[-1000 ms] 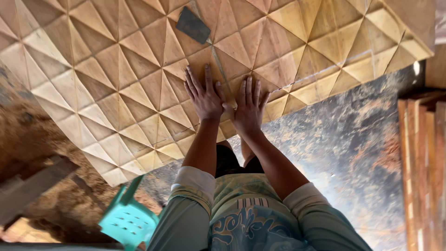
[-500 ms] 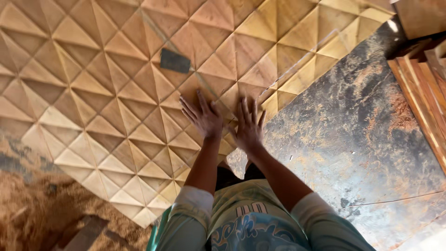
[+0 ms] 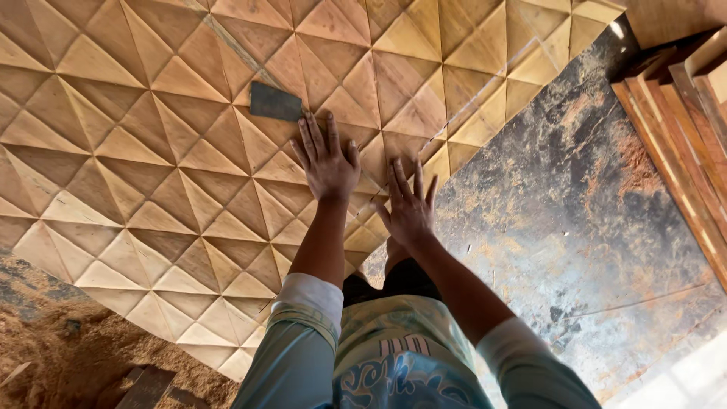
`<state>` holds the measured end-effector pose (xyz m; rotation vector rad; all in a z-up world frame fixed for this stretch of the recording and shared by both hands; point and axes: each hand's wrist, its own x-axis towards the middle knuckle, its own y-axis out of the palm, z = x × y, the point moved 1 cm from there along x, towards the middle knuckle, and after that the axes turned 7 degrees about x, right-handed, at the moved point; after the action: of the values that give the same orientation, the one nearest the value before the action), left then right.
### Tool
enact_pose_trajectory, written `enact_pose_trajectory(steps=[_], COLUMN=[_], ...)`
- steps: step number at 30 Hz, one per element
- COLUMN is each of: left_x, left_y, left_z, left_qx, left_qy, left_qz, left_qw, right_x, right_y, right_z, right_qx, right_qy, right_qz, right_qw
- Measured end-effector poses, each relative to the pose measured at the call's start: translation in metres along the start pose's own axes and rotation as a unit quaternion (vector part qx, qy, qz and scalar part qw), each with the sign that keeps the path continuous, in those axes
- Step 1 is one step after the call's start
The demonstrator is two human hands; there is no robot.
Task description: The person sands a large wooden panel with a geometric triangular pattern using a sanding block. They move the block across the surface to smooth the wood, occasionally shifting position to reach different areas of the panel.
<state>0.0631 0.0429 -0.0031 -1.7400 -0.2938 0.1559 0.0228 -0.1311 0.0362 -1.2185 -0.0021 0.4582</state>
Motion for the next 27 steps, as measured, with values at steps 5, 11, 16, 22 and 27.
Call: enact_pose_trajectory(steps=[5, 11, 16, 22, 27], left_x=[-0.007, -0.004, -0.005, -0.003, -0.002], left_y=[0.001, 0.005, 0.005, 0.005, 0.003], left_z=[0.004, 0.0, 0.004, 0.002, 0.002], left_qx=[0.001, -0.003, -0.004, 0.005, 0.002], left_qy=[-0.008, -0.007, -0.009, -0.012, -0.011], left_qz=[-0.001, 0.005, 0.003, 0.017, 0.028], left_qw=[1.0, 1.0, 1.0, 1.0, 1.0], right_x=[0.0, 0.004, 0.01, 0.002, 0.004], right_y=[0.005, 0.001, 0.001, 0.003, 0.002], right_z=[-0.002, -0.004, 0.002, 0.0, -0.002], right_qx=[0.003, -0.005, 0.006, -0.031, 0.002], right_qy=[-0.031, -0.031, -0.039, -0.009, -0.016], right_qz=[-0.005, -0.003, -0.05, 0.007, -0.004], right_qw=[0.999, 0.999, 0.998, 0.999, 1.0])
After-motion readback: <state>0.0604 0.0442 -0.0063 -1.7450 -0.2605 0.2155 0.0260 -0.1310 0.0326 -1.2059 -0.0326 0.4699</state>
